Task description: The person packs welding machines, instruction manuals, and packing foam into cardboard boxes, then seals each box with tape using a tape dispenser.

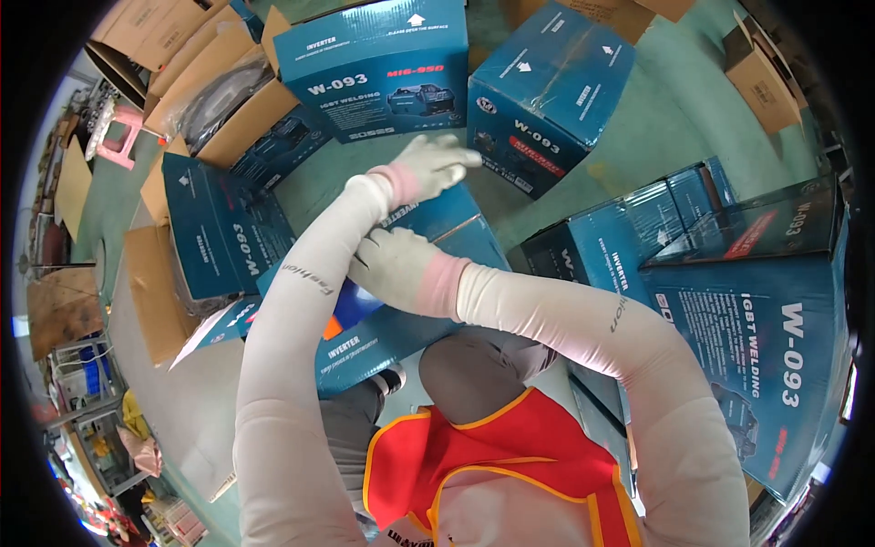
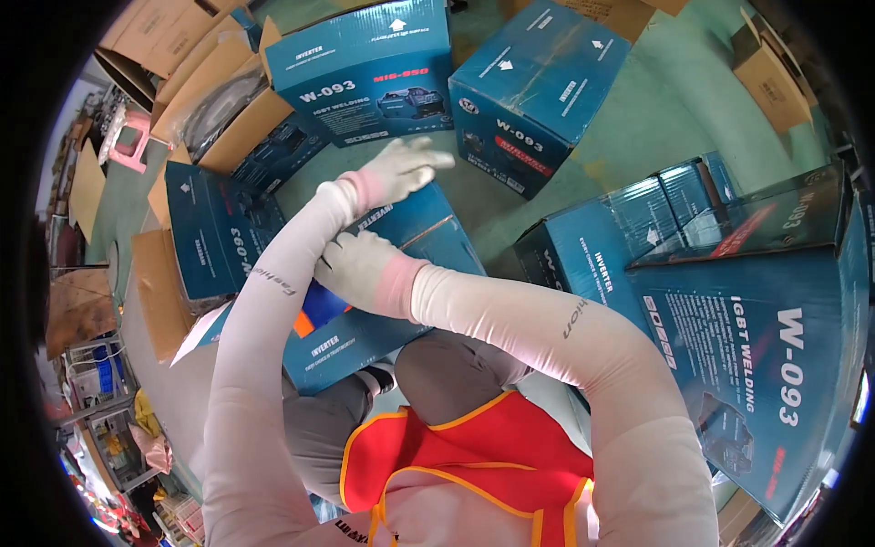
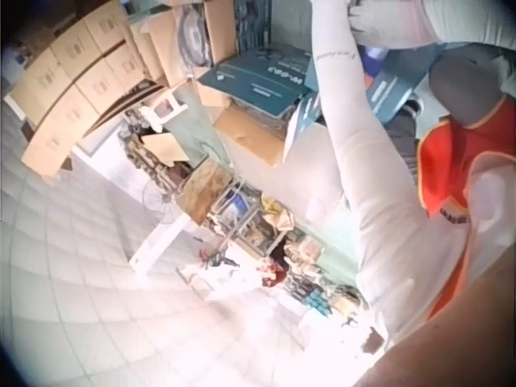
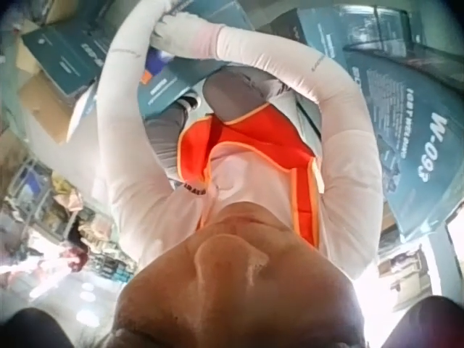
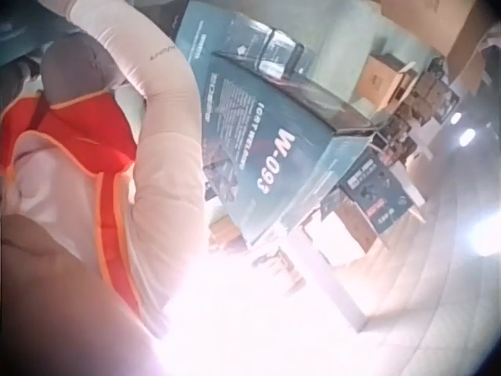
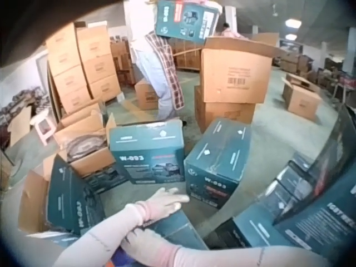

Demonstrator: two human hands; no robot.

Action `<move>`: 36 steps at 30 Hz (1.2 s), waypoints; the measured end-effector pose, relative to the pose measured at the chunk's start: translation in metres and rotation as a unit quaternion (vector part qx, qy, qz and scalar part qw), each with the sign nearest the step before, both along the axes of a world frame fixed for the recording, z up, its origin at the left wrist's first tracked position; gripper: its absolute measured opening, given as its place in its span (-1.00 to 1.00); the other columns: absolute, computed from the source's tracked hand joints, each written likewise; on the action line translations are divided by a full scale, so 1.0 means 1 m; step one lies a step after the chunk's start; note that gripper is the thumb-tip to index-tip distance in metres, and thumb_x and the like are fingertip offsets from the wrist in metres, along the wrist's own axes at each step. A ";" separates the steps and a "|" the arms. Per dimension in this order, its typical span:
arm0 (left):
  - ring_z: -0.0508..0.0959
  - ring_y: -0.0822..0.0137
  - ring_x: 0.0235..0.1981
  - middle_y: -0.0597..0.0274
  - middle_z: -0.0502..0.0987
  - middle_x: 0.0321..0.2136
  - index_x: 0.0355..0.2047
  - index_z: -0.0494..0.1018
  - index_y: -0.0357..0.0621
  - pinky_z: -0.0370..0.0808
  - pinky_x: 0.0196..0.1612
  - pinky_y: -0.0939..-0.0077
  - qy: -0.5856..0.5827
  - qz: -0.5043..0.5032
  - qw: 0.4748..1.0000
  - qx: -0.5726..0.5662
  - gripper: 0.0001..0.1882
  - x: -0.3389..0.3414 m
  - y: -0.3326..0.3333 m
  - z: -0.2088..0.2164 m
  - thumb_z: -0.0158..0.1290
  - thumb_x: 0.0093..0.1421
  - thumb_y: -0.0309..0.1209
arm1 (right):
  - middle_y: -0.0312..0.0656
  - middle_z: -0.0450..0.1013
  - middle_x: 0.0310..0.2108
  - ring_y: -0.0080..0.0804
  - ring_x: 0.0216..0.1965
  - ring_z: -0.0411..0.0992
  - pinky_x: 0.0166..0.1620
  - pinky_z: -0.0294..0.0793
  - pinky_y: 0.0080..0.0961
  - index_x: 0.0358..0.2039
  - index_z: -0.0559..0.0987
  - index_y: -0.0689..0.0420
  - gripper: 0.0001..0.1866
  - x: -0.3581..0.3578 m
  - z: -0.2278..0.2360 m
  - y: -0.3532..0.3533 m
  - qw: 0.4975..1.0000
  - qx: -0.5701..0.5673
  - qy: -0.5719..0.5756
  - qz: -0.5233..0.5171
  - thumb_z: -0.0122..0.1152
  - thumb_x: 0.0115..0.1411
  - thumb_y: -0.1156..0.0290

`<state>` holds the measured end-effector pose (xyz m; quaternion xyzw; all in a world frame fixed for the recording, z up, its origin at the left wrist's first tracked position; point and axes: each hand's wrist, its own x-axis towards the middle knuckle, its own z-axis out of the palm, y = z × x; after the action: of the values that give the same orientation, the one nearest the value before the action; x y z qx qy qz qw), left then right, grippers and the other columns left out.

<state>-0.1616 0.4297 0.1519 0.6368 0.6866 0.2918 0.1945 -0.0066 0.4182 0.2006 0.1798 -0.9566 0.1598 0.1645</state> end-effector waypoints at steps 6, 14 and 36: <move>0.41 0.12 0.05 0.19 0.53 -0.09 -0.22 0.58 0.07 0.31 0.13 0.17 0.043 -0.144 0.983 -0.100 -0.61 -0.003 0.010 -0.002 -0.25 0.26 -0.16 | 0.12 0.50 -0.32 -0.06 -0.28 0.52 -0.23 0.50 -0.20 -0.14 0.53 0.27 -0.52 0.003 0.075 0.078 0.910 -0.193 -0.364 -0.037 -0.01 0.30 0.04; 0.48 0.10 -0.11 0.24 0.56 -0.28 -0.26 0.49 0.01 0.38 -0.01 0.26 -0.037 -0.019 0.997 -0.059 -0.56 0.015 0.010 0.003 -0.38 0.38 -0.11 | -0.12 0.37 -0.32 -0.11 -0.21 0.44 -0.15 0.49 -0.28 0.23 0.27 -0.53 -0.15 0.045 0.097 0.276 0.901 0.335 -0.277 0.016 0.32 0.00 0.53; 0.27 0.25 0.25 0.33 0.30 0.24 0.22 0.31 0.17 0.10 0.27 0.19 0.300 -0.040 0.833 -0.463 -0.48 0.167 0.065 -0.005 -0.18 0.28 -0.05 | -0.04 0.46 -0.26 -0.04 -0.19 0.48 -0.12 0.50 -0.17 -0.33 0.54 0.15 -0.81 0.015 -0.105 0.176 0.906 0.239 -0.337 -0.093 0.04 0.15 0.33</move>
<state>0.0052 0.4945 0.1472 0.5555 0.7397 -0.2742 0.2628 0.0085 0.5939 0.0957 0.0592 -0.9769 -0.0385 -0.2017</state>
